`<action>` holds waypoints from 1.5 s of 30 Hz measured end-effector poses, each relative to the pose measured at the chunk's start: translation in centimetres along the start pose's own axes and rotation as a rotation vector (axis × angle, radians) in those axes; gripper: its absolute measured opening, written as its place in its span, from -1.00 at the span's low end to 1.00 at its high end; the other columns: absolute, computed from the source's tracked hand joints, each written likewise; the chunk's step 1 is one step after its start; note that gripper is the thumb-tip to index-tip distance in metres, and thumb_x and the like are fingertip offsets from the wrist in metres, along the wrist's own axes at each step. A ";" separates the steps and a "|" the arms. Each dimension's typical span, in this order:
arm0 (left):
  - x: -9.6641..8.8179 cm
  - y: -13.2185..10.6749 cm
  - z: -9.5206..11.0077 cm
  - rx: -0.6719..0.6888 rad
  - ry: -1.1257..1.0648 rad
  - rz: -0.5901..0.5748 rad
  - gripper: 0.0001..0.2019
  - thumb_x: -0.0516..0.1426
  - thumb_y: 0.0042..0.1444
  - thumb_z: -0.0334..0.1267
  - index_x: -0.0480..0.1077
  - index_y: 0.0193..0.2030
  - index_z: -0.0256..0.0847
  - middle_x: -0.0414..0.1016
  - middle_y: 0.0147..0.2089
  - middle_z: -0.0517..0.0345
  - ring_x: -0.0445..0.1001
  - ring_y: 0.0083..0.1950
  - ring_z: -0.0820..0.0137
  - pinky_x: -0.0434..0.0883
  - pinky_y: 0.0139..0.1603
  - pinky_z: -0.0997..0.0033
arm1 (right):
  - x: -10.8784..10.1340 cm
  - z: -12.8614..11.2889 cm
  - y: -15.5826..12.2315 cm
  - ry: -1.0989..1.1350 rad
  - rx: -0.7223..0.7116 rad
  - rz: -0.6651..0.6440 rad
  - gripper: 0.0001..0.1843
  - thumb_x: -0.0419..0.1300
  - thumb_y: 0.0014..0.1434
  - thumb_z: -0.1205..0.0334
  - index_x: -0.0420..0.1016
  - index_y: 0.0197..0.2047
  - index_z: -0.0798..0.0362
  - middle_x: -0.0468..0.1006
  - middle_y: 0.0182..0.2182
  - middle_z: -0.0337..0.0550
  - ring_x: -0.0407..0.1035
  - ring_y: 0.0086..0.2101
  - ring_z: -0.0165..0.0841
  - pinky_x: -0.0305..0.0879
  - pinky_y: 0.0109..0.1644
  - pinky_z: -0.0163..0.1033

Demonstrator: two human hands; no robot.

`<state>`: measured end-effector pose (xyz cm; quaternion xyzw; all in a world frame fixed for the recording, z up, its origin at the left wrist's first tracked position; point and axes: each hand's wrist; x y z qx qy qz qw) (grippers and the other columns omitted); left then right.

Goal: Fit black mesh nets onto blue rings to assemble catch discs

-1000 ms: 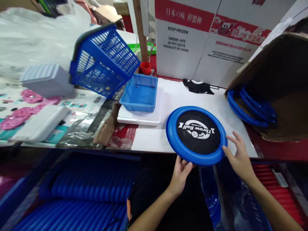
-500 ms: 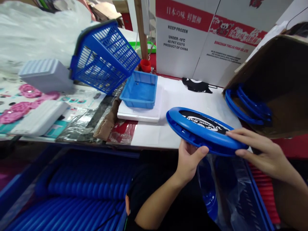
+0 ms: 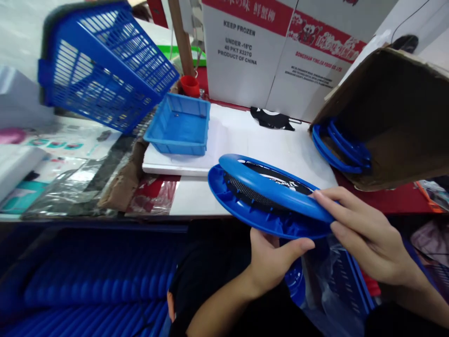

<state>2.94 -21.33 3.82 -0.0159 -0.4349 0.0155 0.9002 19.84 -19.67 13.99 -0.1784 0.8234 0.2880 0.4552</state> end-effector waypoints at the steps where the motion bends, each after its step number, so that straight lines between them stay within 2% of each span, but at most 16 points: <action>1: 0.0 -0.1 0.2 -0.004 0.006 -0.019 -0.52 0.60 -0.12 -0.18 0.69 -0.04 -0.24 0.78 -0.05 -0.05 0.75 0.06 0.07 0.67 0.17 0.15 | 0.0 -0.1 -0.2 0.019 -0.019 -0.033 -0.29 0.16 0.45 0.41 0.29 0.57 -0.23 0.54 0.32 -0.08 0.52 0.21 -0.15 0.55 0.25 -0.11; 5: 0.1 -0.4 0.5 -0.007 0.031 -0.060 -0.60 0.58 -0.07 -0.16 0.70 -0.09 -0.22 0.78 -0.09 -0.02 0.76 0.03 0.06 0.67 0.20 0.08 | -0.2 -0.1 -0.4 0.115 -0.093 -0.130 -0.33 0.18 0.44 0.45 0.36 0.53 -0.14 0.53 0.29 0.00 0.48 0.25 -0.16 0.53 0.26 -0.09; 10: 0.4 -0.4 0.8 -0.025 0.066 -0.083 -0.60 0.57 -0.04 -0.12 0.71 -0.10 -0.24 0.78 -0.11 -0.04 0.75 0.04 0.07 0.65 0.23 0.11 | -0.6 0.1 0.3 0.197 -0.115 -0.142 -0.37 0.23 0.44 0.44 0.41 0.50 -0.15 0.59 0.26 -0.02 0.50 0.22 -0.18 0.53 0.25 -0.06; 15: 0.7 -0.1 1.4 -0.022 0.069 -0.107 -0.64 0.55 0.00 -0.08 0.70 -0.15 -0.26 0.78 -0.12 -0.05 0.75 -0.03 0.10 0.67 0.16 0.11 | -0.8 0.3 0.7 0.244 -0.083 -0.152 -0.42 0.27 0.45 0.37 0.46 0.46 -0.19 0.63 0.25 -0.06 0.54 0.19 -0.17 0.53 0.24 -0.04; 21: 0.7 -0.1 1.6 -0.004 0.032 -0.053 -0.70 0.56 -0.03 -0.24 0.69 -0.15 -0.21 0.78 -0.14 0.03 0.76 -0.01 0.10 0.68 0.13 0.16 | -0.7 0.4 1.5 0.318 -0.027 -0.156 -0.46 0.33 0.44 0.22 0.49 0.42 -0.35 0.70 0.19 -0.13 0.61 0.09 -0.19 0.59 0.13 -0.08; 26: 0.7 -0.2 1.6 0.013 -0.016 -0.025 -0.65 0.56 -0.08 -0.38 0.71 -0.12 -0.17 0.79 -0.11 0.10 0.77 -0.08 0.20 0.70 0.09 0.26 | -0.7 0.1 1.9 0.306 -0.016 -0.151 -0.45 0.37 0.41 0.18 0.50 0.40 -0.38 0.71 0.18 -0.16 0.64 0.08 -0.20 0.59 0.17 -0.07; 34: 0.5 -0.4 1.7 -0.022 -0.027 -0.068 -0.71 0.56 -0.02 -0.25 0.70 -0.16 -0.22 0.78 -0.15 0.04 0.77 -0.01 0.14 0.67 0.17 0.21 | -0.9 0.0 2.2 0.303 -0.021 -0.174 -0.45 0.41 0.38 0.15 0.52 0.38 -0.38 0.73 0.16 -0.16 0.65 0.09 -0.17 0.62 0.16 -0.06; 41: 0.8 -0.4 1.8 -0.051 -0.020 -0.061 -0.57 0.56 -0.02 -0.13 0.69 -0.02 -0.22 0.78 -0.12 -0.01 0.76 0.01 0.08 0.67 0.16 0.14 | -1.2 0.3 2.1 0.294 -0.024 -0.162 -0.46 0.42 0.37 0.15 0.53 0.36 -0.37 0.74 0.15 -0.13 0.65 0.08 -0.13 0.63 0.15 0.00; 45: 0.9 -0.4 1.8 -0.065 -0.032 -0.072 -0.58 0.56 -0.02 -0.11 0.69 -0.04 -0.21 0.78 -0.10 -0.01 0.76 0.00 0.10 0.68 0.15 0.16 | -1.4 0.3 2.1 0.266 -0.036 -0.155 -0.45 0.42 0.36 0.15 0.53 0.36 -0.38 0.74 0.14 -0.14 0.66 0.07 -0.13 0.63 0.16 0.00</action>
Point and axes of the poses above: each hand's wrist, its own y-axis towards the middle knuckle, its own x-axis out of the palm, z = x × y
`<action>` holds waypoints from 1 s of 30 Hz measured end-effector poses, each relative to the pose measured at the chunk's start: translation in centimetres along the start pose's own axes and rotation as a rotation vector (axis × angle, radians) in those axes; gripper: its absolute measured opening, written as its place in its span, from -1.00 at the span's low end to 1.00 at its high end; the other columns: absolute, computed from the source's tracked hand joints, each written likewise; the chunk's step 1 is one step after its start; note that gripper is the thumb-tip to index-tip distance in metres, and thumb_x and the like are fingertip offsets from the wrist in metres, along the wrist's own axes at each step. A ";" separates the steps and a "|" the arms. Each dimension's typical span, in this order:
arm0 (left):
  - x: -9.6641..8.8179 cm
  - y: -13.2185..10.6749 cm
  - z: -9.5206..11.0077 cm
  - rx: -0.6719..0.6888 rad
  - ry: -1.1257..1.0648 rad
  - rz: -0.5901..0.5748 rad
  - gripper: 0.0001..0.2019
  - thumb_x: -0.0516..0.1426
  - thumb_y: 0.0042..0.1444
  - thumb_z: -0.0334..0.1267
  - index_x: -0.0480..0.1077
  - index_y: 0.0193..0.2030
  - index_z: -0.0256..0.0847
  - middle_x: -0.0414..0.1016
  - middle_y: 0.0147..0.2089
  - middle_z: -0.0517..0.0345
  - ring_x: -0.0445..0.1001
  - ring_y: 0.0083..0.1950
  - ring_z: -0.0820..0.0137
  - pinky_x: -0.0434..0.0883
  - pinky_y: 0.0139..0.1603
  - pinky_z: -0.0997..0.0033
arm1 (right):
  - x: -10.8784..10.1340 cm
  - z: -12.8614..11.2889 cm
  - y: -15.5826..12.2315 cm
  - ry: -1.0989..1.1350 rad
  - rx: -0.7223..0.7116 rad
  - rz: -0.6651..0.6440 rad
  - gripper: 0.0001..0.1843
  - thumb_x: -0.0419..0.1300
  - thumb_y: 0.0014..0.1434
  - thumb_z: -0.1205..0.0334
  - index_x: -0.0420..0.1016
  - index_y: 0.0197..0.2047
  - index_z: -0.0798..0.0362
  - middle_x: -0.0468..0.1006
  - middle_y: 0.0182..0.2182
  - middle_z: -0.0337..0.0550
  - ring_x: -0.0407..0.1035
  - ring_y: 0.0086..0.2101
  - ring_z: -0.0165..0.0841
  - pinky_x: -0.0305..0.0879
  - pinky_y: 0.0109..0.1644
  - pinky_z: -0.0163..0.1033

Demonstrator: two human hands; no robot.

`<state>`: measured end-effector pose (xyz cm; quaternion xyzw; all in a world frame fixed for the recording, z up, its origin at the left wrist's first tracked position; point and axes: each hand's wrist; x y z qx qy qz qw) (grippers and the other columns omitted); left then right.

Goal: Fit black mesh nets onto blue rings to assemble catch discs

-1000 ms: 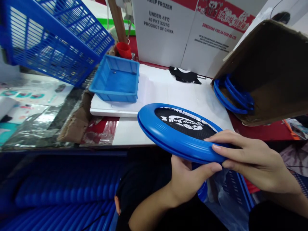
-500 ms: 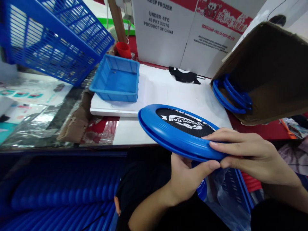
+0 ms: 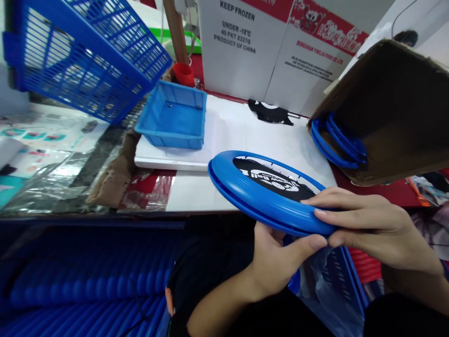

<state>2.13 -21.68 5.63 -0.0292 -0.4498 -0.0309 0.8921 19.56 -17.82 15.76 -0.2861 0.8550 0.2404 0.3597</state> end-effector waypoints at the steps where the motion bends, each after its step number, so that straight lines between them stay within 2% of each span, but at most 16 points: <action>1: 0.0 0.0 0.0 -0.011 -0.002 -0.009 -0.58 0.56 -0.01 -0.09 0.69 -0.05 -0.22 0.78 -0.07 -0.03 0.76 0.01 0.10 0.68 0.15 0.16 | 0.0 0.0 0.0 -0.003 -0.001 0.002 -0.45 0.43 0.36 0.15 0.53 0.36 -0.39 0.74 0.14 -0.15 0.66 0.07 -0.13 0.64 0.16 0.01; 6: -0.2 -0.1 -0.1 -0.063 -0.013 -0.052 -0.53 0.54 0.03 -0.02 0.69 0.01 -0.24 0.76 0.06 -0.12 0.74 0.10 0.04 0.64 0.24 0.09 | -0.1 0.1 0.1 0.018 -0.007 -0.001 -0.48 0.43 0.35 0.11 0.55 0.34 -0.39 0.75 0.12 -0.15 0.67 0.04 -0.15 0.65 0.13 0.01; 12: -0.3 -0.2 -0.2 -0.083 -0.023 -0.080 -0.54 0.53 0.05 -0.01 0.69 -0.01 -0.26 0.76 0.05 -0.15 0.72 0.11 0.00 0.61 0.28 0.01 | -0.1 0.3 0.0 0.037 0.000 -0.029 -0.46 0.42 0.36 0.11 0.53 0.36 -0.40 0.74 0.15 -0.16 0.65 0.08 -0.19 0.64 0.15 -0.04; 16: -0.4 -0.4 -0.3 -0.075 -0.031 -0.078 -0.58 0.53 0.07 -0.04 0.69 -0.03 -0.25 0.76 0.01 -0.11 0.73 0.09 0.03 0.62 0.25 0.06 | 0.0 0.2 -0.2 0.025 -0.007 -0.052 -0.48 0.40 0.38 0.12 0.53 0.36 -0.38 0.74 0.15 -0.14 0.65 0.05 -0.19 0.64 0.11 -0.02; 20: -1.0 -1.0 -0.8 -0.064 -0.058 -0.080 -0.53 0.50 0.12 0.00 0.65 0.07 -0.22 0.76 0.01 -0.11 0.70 0.16 0.01 0.60 0.29 0.02 | 0.7 0.5 -0.6 0.034 -0.013 -0.064 -0.49 0.40 0.39 0.13 0.55 0.36 -0.35 0.74 0.14 -0.10 0.64 0.03 -0.19 0.64 0.07 -0.01; 23: -1.9 -1.5 -1.5 -0.078 -0.073 -0.001 -0.44 0.45 0.14 0.15 0.61 0.13 -0.20 0.74 0.02 -0.13 0.69 0.17 -0.01 0.60 0.28 -0.02 | 2.1 1.3 -1.1 0.025 -0.028 -0.054 -0.47 0.40 0.39 0.21 0.54 0.37 -0.33 0.73 0.16 -0.10 0.63 0.03 -0.22 0.65 0.07 -0.04; 26: -2.8 -1.4 -2.1 -0.146 -0.082 0.130 -0.38 0.49 0.04 0.20 0.60 0.09 -0.19 0.74 0.02 -0.09 0.67 0.21 -0.01 0.55 0.33 -0.02 | 4.0 2.3 -1.6 -0.017 -0.044 -0.004 -0.47 0.38 0.39 0.31 0.56 0.36 -0.28 0.71 0.19 -0.09 0.60 0.08 -0.22 0.66 0.08 -0.03; 28: -3.2 -1.1 -2.4 -0.191 -0.087 0.213 -0.38 0.53 -0.03 0.19 0.62 0.02 -0.21 0.74 -0.04 -0.04 0.69 0.15 0.04 0.55 0.32 0.02 | 5.5 3.0 -1.9 -0.069 -0.052 0.036 -0.52 0.35 0.40 0.36 0.61 0.32 -0.21 0.71 0.19 -0.05 0.58 0.10 -0.20 0.67 0.08 -0.01; 30: -3.6 -0.6 -2.5 -0.226 -0.102 0.294 -0.39 0.57 -0.10 0.15 0.63 -0.05 -0.22 0.74 -0.10 0.03 0.71 0.00 0.15 0.60 0.19 0.12 | 7.1 3.8 -2.3 -0.135 -0.067 0.075 -0.58 0.32 0.40 0.39 0.66 0.26 -0.10 0.71 0.17 0.01 0.58 0.09 -0.19 0.69 0.06 0.00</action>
Point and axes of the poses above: each hand's wrist, its own y-axis towards the middle knuckle, its own x-axis out of the palm, z = x × y
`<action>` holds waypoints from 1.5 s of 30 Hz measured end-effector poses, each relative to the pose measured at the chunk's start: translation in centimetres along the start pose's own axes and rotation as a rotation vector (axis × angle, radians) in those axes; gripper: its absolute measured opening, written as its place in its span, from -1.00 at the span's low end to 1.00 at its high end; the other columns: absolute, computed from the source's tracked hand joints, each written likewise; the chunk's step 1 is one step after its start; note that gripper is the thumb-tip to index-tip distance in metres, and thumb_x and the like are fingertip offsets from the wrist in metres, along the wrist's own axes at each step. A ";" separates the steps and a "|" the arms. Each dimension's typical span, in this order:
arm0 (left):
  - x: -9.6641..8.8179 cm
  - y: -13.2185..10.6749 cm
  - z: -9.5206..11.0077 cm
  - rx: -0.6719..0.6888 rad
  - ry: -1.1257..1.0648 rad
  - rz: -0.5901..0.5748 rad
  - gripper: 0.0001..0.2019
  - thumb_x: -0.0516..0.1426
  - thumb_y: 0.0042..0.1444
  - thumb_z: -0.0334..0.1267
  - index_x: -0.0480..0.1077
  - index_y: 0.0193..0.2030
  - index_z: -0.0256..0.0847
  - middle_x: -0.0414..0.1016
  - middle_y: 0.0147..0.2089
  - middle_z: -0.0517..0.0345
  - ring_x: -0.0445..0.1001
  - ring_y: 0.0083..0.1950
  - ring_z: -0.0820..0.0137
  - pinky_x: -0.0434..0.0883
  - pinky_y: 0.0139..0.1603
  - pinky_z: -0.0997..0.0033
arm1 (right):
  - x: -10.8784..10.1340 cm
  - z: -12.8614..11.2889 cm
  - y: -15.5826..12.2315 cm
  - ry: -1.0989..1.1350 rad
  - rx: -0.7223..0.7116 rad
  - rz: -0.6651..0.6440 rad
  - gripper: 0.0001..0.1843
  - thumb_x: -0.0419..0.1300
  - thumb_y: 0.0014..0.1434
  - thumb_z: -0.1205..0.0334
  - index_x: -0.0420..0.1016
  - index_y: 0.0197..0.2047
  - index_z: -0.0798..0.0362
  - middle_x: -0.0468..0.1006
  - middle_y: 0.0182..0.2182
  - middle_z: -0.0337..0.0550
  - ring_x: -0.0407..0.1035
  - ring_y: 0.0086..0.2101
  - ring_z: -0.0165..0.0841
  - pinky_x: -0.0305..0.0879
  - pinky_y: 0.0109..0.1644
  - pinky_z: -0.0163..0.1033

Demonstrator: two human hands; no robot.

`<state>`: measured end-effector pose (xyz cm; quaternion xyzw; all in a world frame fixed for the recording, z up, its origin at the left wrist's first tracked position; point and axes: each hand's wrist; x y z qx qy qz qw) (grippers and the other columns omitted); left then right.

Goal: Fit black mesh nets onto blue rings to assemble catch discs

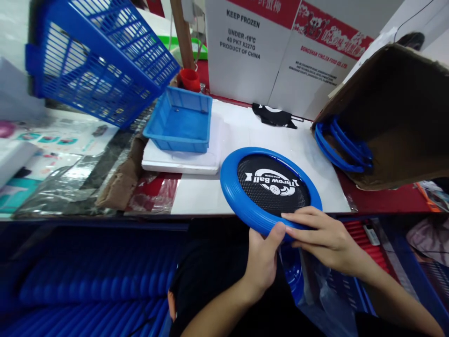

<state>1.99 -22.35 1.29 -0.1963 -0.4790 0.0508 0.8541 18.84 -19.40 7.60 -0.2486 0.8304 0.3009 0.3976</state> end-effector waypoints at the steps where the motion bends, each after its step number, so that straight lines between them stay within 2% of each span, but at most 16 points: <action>1: -0.1 0.3 0.0 -0.019 -0.011 0.036 -0.41 0.59 -0.14 0.12 0.64 -0.09 -0.23 0.73 -0.13 0.06 0.71 -0.09 0.22 0.63 0.09 0.19 | 0.9 0.3 -0.3 -0.030 -0.014 0.020 -0.61 0.31 0.40 0.40 0.67 0.23 -0.06 0.71 0.16 0.04 0.59 0.07 -0.18 0.69 0.04 0.00; 3: -0.2 0.8 0.0 -0.061 -0.025 0.106 -0.43 0.62 -0.21 0.05 0.64 -0.16 -0.25 0.72 -0.18 0.10 0.68 -0.21 0.31 0.63 -0.08 0.31 | 2.7 0.9 -0.9 -0.071 -0.051 0.070 -0.64 0.30 0.39 0.41 0.69 0.19 -0.02 0.72 0.14 0.08 0.61 0.03 -0.16 0.70 0.00 0.01; 6: -0.8 1.4 -0.3 -0.093 -0.035 0.230 -0.49 0.64 -0.26 -0.06 0.62 -0.24 -0.27 0.71 -0.25 0.14 0.66 -0.25 0.36 0.62 -0.16 0.38 | 5.6 1.8 -2.1 -0.119 -0.072 0.161 -0.68 0.27 0.39 0.41 0.70 0.14 -0.02 0.76 0.05 0.07 0.64 0.00 -0.15 0.70 -0.03 0.00; 9: -1.7 1.7 -1.0 -0.093 -0.036 0.328 -0.54 0.64 -0.31 -0.16 0.60 -0.32 -0.28 0.67 -0.33 0.17 0.63 -0.31 0.41 0.59 -0.23 0.46 | 8.4 2.1 -3.3 -0.197 -0.030 0.227 -0.64 0.25 0.35 0.47 0.69 0.10 -0.04 0.77 0.04 0.04 0.67 0.01 -0.14 0.65 0.12 0.10; 13: -3.9 2.5 -2.0 -0.072 -0.003 0.355 -0.59 0.60 -0.30 -0.23 0.58 -0.35 -0.27 0.65 -0.37 0.20 0.62 -0.33 0.43 0.58 -0.24 0.48 | 11.2 1.9 -4.4 -0.242 0.031 0.261 -0.57 0.25 0.28 0.52 0.68 0.12 -0.06 0.75 0.12 -0.01 0.65 0.10 -0.17 0.46 0.36 0.14; 17: -6.5 3.6 -2.8 -0.064 0.047 0.366 -0.56 0.59 -0.33 -0.22 0.58 -0.30 -0.23 0.65 -0.34 0.23 0.63 -0.31 0.39 0.60 -0.20 0.42 | 12.9 1.9 -4.5 -0.285 0.038 0.289 -0.62 0.23 0.34 0.50 0.66 0.12 -0.02 0.75 0.13 -0.07 0.57 0.22 -0.26 0.20 0.53 0.01; 20: -7.9 3.9 -3.2 -0.055 0.090 0.351 -0.53 0.57 -0.29 -0.20 0.60 -0.20 -0.20 0.65 -0.31 0.23 0.67 -0.23 0.31 0.62 -0.13 0.34 | 13.3 2.2 -4.7 -0.275 0.060 0.299 -0.69 0.29 0.37 0.41 0.65 0.13 -0.01 0.77 0.07 -0.10 0.56 0.22 -0.28 0.20 0.51 -0.07; 22: -8.4 3.9 -3.6 -0.041 0.110 0.336 -0.44 0.56 -0.25 -0.18 0.61 -0.05 -0.17 0.69 -0.22 0.18 0.69 -0.14 0.24 0.63 -0.04 0.27 | 13.4 2.5 -5.1 -0.281 0.084 0.315 -0.71 0.32 0.37 0.34 0.65 0.12 -0.05 0.77 0.08 -0.11 0.52 0.26 -0.23 0.20 0.51 -0.03; 24: -8.8 3.9 -3.9 -0.022 0.128 0.310 -0.33 0.55 -0.20 -0.14 0.59 0.12 -0.14 0.72 -0.08 0.09 0.71 -0.03 0.16 0.63 0.07 0.17 | 13.7 2.7 -5.8 -0.295 0.153 0.349 -0.70 0.29 0.39 0.33 0.66 0.13 -0.11 0.68 0.23 -0.11 0.40 0.37 -0.16 0.10 0.56 0.08; 27: -9.5 3.8 -4.4 -0.028 0.137 0.249 -0.22 0.55 -0.17 -0.09 0.54 0.25 -0.10 0.72 0.06 0.00 0.70 0.10 0.04 0.60 0.22 0.01 | 14.5 2.9 -7.0 -0.258 0.389 0.449 -0.60 0.27 0.42 0.29 0.61 0.26 -0.21 0.26 0.56 -0.14 0.08 0.54 -0.03 -0.11 0.61 0.27; 29: -10.3 3.9 -4.8 -0.042 0.133 0.225 -0.18 0.56 -0.21 -0.08 0.53 0.27 -0.08 0.72 0.08 -0.02 0.69 0.15 -0.02 0.57 0.28 -0.07 | 15.1 2.9 -7.5 -0.119 0.629 0.628 -0.47 0.33 0.39 0.21 0.50 0.38 -0.22 0.02 0.64 -0.10 -0.05 0.58 0.06 -0.07 0.59 0.37; 30: -10.7 3.9 -4.9 -0.045 0.135 0.222 -0.17 0.57 -0.22 -0.08 0.54 0.28 -0.07 0.71 0.09 -0.03 0.68 0.17 -0.03 0.56 0.30 -0.09 | 15.3 2.8 -7.6 0.007 0.755 0.746 -0.39 0.37 0.37 0.16 0.43 0.43 -0.21 0.02 0.64 -0.05 0.00 0.56 0.07 0.02 0.57 0.38; 32: -11.5 3.9 -5.2 -0.042 0.147 0.231 -0.15 0.57 -0.26 -0.08 0.54 0.27 -0.07 0.71 0.10 -0.03 0.67 0.20 -0.06 0.55 0.31 -0.09 | 15.3 2.7 -7.5 0.328 0.983 0.967 -0.28 0.42 0.31 0.07 0.34 0.47 -0.20 0.27 0.53 0.04 0.23 0.46 0.03 0.25 0.48 0.30; 34: -12.2 4.0 -5.5 -0.039 0.166 0.237 -0.15 0.57 -0.28 -0.07 0.55 0.26 -0.07 0.70 0.12 -0.04 0.65 0.23 -0.08 0.56 0.30 -0.08 | 14.9 2.7 -7.0 0.678 1.129 1.073 -0.34 0.45 0.26 -0.02 0.43 0.37 -0.18 0.55 0.33 0.00 0.46 0.30 -0.05 0.40 0.39 0.20; 38: -13.0 4.2 -5.7 -0.038 0.196 0.213 -0.13 0.57 -0.29 -0.04 0.55 0.26 -0.07 0.69 0.15 -0.05 0.64 0.24 -0.09 0.57 0.29 -0.08 | 13.6 3.0 -5.6 1.163 1.189 1.033 -0.50 0.50 0.15 -0.19 0.68 0.04 -0.09 0.72 0.12 -0.03 0.50 0.26 -0.01 0.40 0.41 0.18; 45: -14.2 4.0 -5.4 -0.061 0.234 0.193 -0.12 0.57 -0.30 -0.06 0.56 0.26 -0.09 0.71 0.12 -0.05 0.69 0.16 -0.08 0.61 0.26 -0.06 | 12.2 3.4 -4.8 1.359 1.207 1.028 -0.45 0.52 0.08 -0.26 0.74 0.00 -0.09 0.73 0.16 -0.09 0.44 0.35 0.02 0.34 0.48 0.21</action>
Point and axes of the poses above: each hand's wrist, its own y-axis towards the middle knuckle, its own x-axis out of the palm, z = x × y
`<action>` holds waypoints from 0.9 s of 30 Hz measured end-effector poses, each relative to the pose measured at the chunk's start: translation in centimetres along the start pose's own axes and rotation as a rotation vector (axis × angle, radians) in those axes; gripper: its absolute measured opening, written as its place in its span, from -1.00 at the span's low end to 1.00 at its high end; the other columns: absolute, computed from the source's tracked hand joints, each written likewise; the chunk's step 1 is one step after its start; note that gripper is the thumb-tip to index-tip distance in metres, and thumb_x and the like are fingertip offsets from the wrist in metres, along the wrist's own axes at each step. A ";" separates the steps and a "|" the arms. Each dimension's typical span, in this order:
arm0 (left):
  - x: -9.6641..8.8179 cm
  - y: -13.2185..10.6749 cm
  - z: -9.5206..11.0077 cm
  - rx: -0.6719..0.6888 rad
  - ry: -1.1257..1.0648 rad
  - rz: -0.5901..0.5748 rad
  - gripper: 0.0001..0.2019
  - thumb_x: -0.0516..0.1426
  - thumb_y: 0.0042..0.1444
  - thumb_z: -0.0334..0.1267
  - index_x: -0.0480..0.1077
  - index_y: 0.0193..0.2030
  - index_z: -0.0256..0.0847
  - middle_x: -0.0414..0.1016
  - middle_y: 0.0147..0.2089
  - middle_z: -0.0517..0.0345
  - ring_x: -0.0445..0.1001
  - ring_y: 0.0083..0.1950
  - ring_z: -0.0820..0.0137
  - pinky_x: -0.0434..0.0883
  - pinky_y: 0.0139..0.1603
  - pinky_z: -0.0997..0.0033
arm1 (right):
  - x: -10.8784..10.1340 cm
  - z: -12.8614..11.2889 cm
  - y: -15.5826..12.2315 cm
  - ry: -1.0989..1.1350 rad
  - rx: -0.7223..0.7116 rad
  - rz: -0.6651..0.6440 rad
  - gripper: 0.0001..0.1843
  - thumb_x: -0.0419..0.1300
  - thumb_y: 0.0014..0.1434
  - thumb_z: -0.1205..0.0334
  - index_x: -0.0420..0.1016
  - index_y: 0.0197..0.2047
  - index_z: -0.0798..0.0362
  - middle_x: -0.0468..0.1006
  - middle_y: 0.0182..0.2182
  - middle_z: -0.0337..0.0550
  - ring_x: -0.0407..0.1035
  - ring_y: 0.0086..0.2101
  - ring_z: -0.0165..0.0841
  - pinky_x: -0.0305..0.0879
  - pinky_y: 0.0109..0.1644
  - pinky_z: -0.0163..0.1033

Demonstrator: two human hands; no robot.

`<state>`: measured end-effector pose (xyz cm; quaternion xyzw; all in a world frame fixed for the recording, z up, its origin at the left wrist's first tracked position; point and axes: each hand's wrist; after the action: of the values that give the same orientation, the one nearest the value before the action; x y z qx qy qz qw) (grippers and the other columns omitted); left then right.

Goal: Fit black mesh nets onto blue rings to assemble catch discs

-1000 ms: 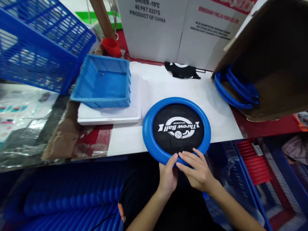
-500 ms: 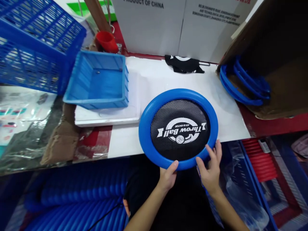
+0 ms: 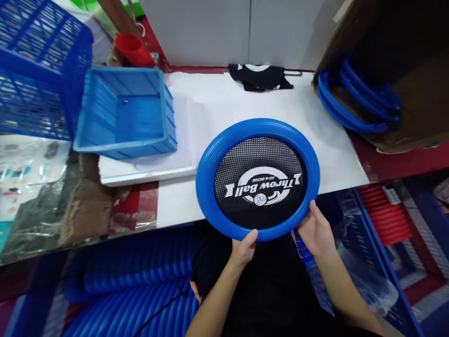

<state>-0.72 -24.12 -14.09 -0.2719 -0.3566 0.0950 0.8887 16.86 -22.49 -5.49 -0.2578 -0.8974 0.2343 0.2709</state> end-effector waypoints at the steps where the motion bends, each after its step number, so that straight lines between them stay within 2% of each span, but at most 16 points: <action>1: -0.2 -0.1 0.0 -0.005 0.000 0.019 -0.10 0.58 -0.33 -0.05 0.56 0.27 -0.09 0.72 0.11 -0.06 0.70 0.14 -0.09 0.63 0.23 -0.06 | -0.1 -0.3 -0.1 -0.003 -0.010 -0.002 -0.46 0.53 0.06 -0.25 0.74 -0.01 -0.09 0.74 0.14 -0.08 0.45 0.34 0.03 0.35 0.48 0.22; 7: -1.7 -0.5 0.3 -0.063 -0.003 0.109 0.02 0.59 -0.50 -0.04 0.56 0.27 -0.07 0.74 0.06 -0.04 0.74 0.02 -0.11 0.69 0.11 -0.05 | 0.0 -2.2 -0.4 -0.100 -0.208 0.065 -0.45 0.61 -0.02 -0.21 0.73 -0.07 -0.06 0.81 -0.12 -0.08 0.58 0.20 0.04 0.45 0.40 0.19; 10: -2.2 -0.4 0.5 -0.059 0.017 0.126 0.02 0.59 -0.49 -0.06 0.55 0.28 -0.07 0.75 0.02 -0.03 0.75 -0.01 -0.10 0.71 0.04 -0.03 | 0.4 -2.5 0.2 -0.155 -0.261 0.069 -0.45 0.61 -0.06 -0.24 0.71 -0.15 -0.05 0.80 -0.18 -0.08 0.62 0.13 0.03 0.54 0.30 0.15; 16: -2.9 -0.6 0.4 0.031 0.048 0.116 0.03 0.58 -0.40 -0.03 0.51 0.35 -0.04 0.74 0.09 -0.02 0.70 0.15 -0.13 0.69 0.15 -0.02 | 1.0 -1.7 0.6 -0.179 -0.273 0.132 -0.44 0.62 -0.10 -0.26 0.68 -0.22 -0.03 0.76 -0.33 -0.11 0.66 -0.01 0.02 0.61 0.18 0.12; 19: -4.0 -0.2 0.5 0.016 0.080 0.088 0.01 0.59 -0.39 -0.03 0.52 0.34 -0.05 0.74 0.09 -0.02 0.69 0.17 -0.14 0.66 0.22 -0.06 | 0.5 -1.6 0.7 -0.178 -0.223 0.080 -0.44 0.60 -0.08 -0.26 0.69 -0.18 -0.05 0.77 -0.29 -0.07 0.64 0.04 0.08 0.59 0.21 0.18; 22: -5.6 0.7 1.1 -0.034 0.105 0.028 -0.05 0.60 -0.41 -0.05 0.59 0.26 -0.08 0.76 0.04 -0.05 0.71 0.13 -0.17 0.63 0.25 -0.13 | -0.4 -2.2 1.2 -0.232 -0.183 -0.015 -0.40 0.60 -0.07 -0.24 0.71 -0.07 -0.05 0.79 -0.15 -0.04 0.60 0.12 0.10 0.55 0.25 0.19; 25: -6.9 1.4 1.8 -0.036 0.135 -0.017 -0.16 0.61 -0.43 -0.06 0.66 0.13 -0.13 0.77 0.01 -0.08 0.72 0.10 -0.17 0.63 0.24 -0.13 | -1.2 -4.0 2.2 -0.342 -0.236 -0.070 -0.36 0.60 -0.04 -0.25 0.72 0.00 -0.05 0.79 -0.07 -0.07 0.60 0.11 0.07 0.53 0.26 0.14; 27: -7.6 1.7 2.2 -0.016 0.163 -0.040 -0.19 0.61 -0.44 -0.08 0.68 0.09 -0.17 0.76 0.04 -0.12 0.70 0.14 -0.18 0.60 0.29 -0.13 | -1.2 -5.7 3.0 -0.426 -0.291 -0.116 -0.37 0.60 -0.02 -0.25 0.72 0.01 -0.06 0.79 -0.05 -0.09 0.61 0.09 0.03 0.53 0.24 0.09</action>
<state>-7.72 -24.56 -18.11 -0.2785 -0.2890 0.0517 0.9145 22.18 -19.40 -3.40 -0.1872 -0.9716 0.1360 0.0491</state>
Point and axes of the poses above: each hand's wrist, its own y-axis towards the middle knuckle, its own x-axis out of the palm, z = x × y
